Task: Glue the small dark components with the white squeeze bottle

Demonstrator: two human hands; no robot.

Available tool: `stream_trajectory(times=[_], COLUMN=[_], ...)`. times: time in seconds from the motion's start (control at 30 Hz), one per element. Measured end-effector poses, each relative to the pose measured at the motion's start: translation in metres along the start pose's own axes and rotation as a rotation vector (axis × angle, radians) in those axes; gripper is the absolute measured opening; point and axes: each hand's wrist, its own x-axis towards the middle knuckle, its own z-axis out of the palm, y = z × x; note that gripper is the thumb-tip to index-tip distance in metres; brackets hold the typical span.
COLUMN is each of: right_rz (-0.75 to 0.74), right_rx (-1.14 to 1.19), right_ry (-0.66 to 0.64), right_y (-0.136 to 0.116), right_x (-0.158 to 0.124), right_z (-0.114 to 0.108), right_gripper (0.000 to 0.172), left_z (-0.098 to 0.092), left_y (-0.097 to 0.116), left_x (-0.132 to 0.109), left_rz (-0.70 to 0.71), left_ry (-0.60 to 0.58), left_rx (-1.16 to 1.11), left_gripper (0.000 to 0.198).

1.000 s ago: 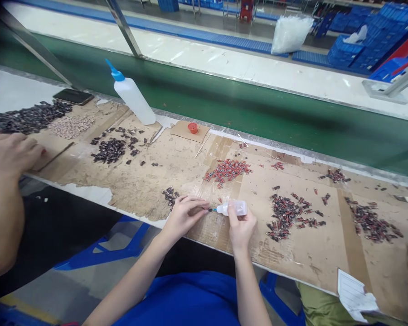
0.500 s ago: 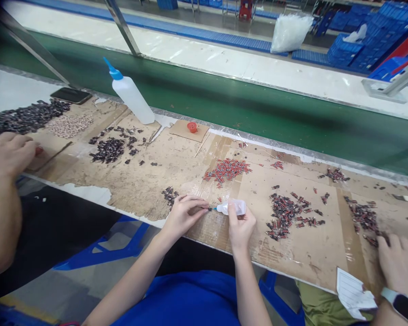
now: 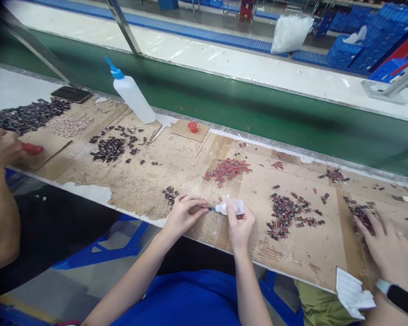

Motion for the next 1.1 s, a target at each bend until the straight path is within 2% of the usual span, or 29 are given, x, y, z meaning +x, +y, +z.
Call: stream_trajectory(times=[0.27,0.43,0.5,0.57,0.67,0.73,0.8,0.9,1.0,1.1], right_rz=[0.031,0.055,0.050,0.045,0.006,-0.088,-0.228,-0.366,-0.354,-0.287], right_rx=[0.023,-0.036,-0.164,-0.397,-0.750,-0.829,-0.794,-0.752,-0.873,-0.986], right_ry=[0.042,0.117,0.063,0.052,0.156,0.173,0.069,-0.215,-0.434,-0.615], right_y=[0.003,0.009,0.006,-0.001,-0.017,-0.026,-0.031,-0.033,-0.032,-0.031], right_x=[-0.001,0.007,0.013,0.019,0.025,0.027,0.028,0.033,0.041,0.046], right_z=[-0.002,-0.022,-0.034,-0.045,-0.053,-0.050,-0.039,-0.014,0.010,0.024], right_gripper=[0.032,0.040,0.044,0.052,0.071,0.064,0.047,0.028,0.011,0.007], left_z=[-0.001,0.002,0.003,0.005,0.006,0.007,0.007,0.005,0.004,0.004], left_y=[0.003,-0.002,-0.004,-0.006,-0.007,-0.007,-0.008,-0.008,-0.008,-0.009], left_x=[0.000,-0.001,-0.001,-0.002,-0.002,-0.003,-0.003,-0.003,-0.004,-0.006], left_rz=[-0.034,0.015,0.054,0.075,0.081,0.084,0.096,0.133,0.145,0.130], left_ry=[-0.032,-0.054,-0.064,-0.074,-0.076,-0.059,-0.026,0.037,0.085,0.113], left_rx=[0.009,0.016,0.026,0.033,0.038,0.037,0.025,-0.004,0.002,0.013], left_gripper=[0.007,0.016,0.017,0.016,0.016,0.016,0.017,0.018,0.018,0.020])
